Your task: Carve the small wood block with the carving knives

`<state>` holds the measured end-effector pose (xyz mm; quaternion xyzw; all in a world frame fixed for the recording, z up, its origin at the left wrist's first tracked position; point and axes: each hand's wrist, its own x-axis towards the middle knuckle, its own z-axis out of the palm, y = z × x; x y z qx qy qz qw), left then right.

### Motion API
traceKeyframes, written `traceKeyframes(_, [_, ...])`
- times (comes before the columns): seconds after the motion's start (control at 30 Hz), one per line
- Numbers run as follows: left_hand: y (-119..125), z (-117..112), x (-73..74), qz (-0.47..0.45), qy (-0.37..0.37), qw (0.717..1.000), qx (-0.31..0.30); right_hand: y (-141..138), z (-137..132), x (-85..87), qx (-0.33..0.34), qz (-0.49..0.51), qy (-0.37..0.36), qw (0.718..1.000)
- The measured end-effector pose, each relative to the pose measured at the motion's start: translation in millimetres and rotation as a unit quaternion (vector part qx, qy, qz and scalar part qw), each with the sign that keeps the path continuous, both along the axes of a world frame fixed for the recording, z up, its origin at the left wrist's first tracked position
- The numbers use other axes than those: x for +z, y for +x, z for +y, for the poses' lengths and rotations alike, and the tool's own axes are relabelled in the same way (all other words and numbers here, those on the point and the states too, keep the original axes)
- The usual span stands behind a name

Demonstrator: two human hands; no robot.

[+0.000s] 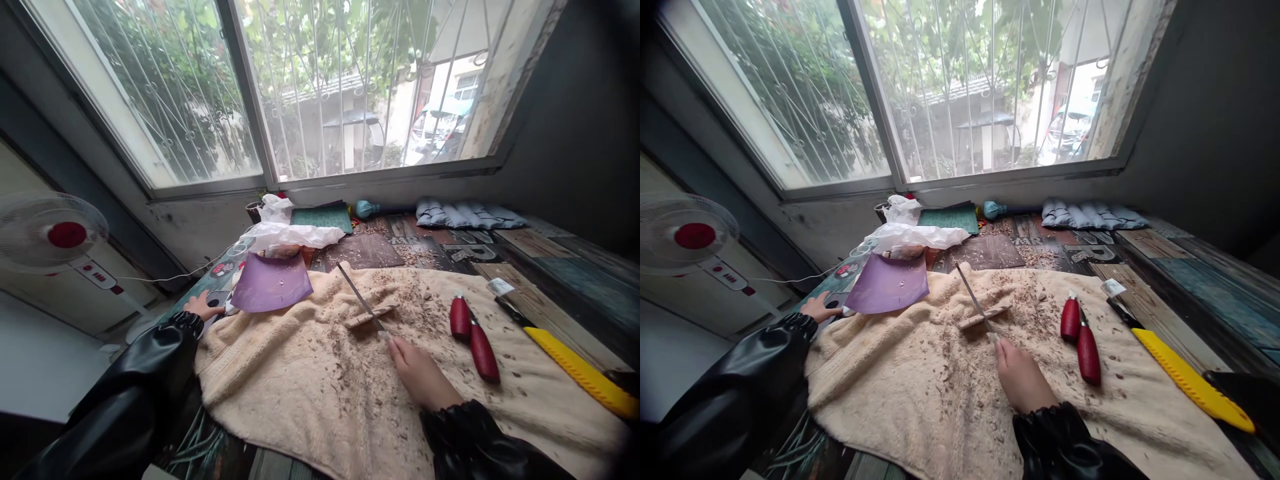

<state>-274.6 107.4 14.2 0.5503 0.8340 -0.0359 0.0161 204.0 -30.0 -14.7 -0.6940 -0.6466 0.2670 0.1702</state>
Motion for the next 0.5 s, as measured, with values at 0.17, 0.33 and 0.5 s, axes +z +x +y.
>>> traceKeyframes(0.17, [5, -4, 5.4, 0.001, -0.003, 1.0, -0.006, -1, 1, -1.0, 0.005, 0.001, 0.002, 1.0])
traceKeyframes(0.33, [35, -18, 33.1, 0.048, 0.097, 0.994, 0.016, -1, 1, -1.2, -0.002, -0.011, 0.009, 1.0])
traceKeyframes(0.5, [108, -49, 70.7, -0.016, 0.261, 0.956, -0.134, -2, 0, -0.8, -0.002, -0.024, 0.017, 1.0])
